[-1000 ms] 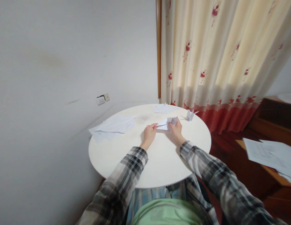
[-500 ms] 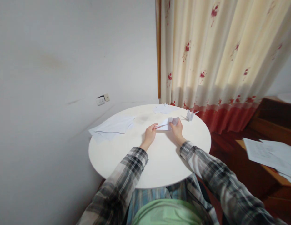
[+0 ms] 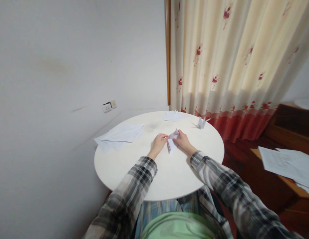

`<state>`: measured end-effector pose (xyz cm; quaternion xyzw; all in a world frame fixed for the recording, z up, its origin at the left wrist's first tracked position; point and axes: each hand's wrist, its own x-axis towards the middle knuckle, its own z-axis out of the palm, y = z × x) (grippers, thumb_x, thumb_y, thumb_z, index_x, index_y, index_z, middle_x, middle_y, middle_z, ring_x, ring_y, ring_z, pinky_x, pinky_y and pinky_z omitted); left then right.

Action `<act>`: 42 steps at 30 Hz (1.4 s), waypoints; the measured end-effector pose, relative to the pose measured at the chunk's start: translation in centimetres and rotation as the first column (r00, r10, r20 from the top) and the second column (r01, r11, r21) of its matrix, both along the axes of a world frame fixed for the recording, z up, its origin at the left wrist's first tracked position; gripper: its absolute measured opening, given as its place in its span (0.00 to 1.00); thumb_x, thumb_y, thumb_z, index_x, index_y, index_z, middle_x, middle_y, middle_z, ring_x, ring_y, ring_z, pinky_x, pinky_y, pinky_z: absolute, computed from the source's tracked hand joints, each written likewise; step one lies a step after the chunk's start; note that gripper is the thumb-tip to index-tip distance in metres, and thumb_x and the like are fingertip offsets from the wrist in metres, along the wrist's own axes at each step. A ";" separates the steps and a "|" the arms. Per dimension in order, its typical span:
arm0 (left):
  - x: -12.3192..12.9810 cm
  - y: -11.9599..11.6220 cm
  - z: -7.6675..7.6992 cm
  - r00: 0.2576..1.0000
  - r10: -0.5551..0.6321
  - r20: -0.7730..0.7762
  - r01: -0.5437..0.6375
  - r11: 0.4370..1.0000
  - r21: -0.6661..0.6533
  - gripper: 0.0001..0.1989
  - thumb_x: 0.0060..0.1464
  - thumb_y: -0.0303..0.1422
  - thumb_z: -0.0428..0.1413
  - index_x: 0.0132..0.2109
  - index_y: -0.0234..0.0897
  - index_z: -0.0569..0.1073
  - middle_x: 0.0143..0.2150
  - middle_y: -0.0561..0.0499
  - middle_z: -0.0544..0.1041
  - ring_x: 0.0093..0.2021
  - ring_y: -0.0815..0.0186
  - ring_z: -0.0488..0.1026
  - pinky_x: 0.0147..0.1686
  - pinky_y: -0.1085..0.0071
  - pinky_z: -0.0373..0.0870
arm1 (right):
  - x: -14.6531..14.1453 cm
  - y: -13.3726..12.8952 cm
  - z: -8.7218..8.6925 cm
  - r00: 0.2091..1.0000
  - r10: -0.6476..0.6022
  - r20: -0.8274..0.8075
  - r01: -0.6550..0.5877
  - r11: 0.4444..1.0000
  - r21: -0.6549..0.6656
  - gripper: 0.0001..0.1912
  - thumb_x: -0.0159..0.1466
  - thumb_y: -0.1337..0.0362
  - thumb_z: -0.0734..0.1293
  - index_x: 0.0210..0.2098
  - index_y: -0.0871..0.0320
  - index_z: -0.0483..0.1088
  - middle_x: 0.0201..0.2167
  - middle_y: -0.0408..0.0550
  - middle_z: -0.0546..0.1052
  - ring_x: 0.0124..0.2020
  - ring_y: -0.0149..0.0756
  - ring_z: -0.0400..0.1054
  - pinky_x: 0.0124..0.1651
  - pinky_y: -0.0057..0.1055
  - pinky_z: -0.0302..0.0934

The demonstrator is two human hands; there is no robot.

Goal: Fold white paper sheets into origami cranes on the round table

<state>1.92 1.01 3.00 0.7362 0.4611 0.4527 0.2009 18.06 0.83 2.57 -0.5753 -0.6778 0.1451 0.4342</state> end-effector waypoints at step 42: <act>-0.7 0.2 -1.1 0.941 -0.207 -0.267 0.216 0.976 0.004 0.17 0.47 0.31 0.56 0.46 0.36 0.68 0.46 0.46 0.72 0.47 0.63 0.68 0.50 0.65 0.62 | 0.3 0.6 -0.2 0.997 0.057 -0.051 -0.061 0.995 -0.085 0.11 0.50 0.69 0.64 0.34 0.59 0.64 0.30 0.44 0.71 0.29 0.31 0.62 0.31 0.25 0.53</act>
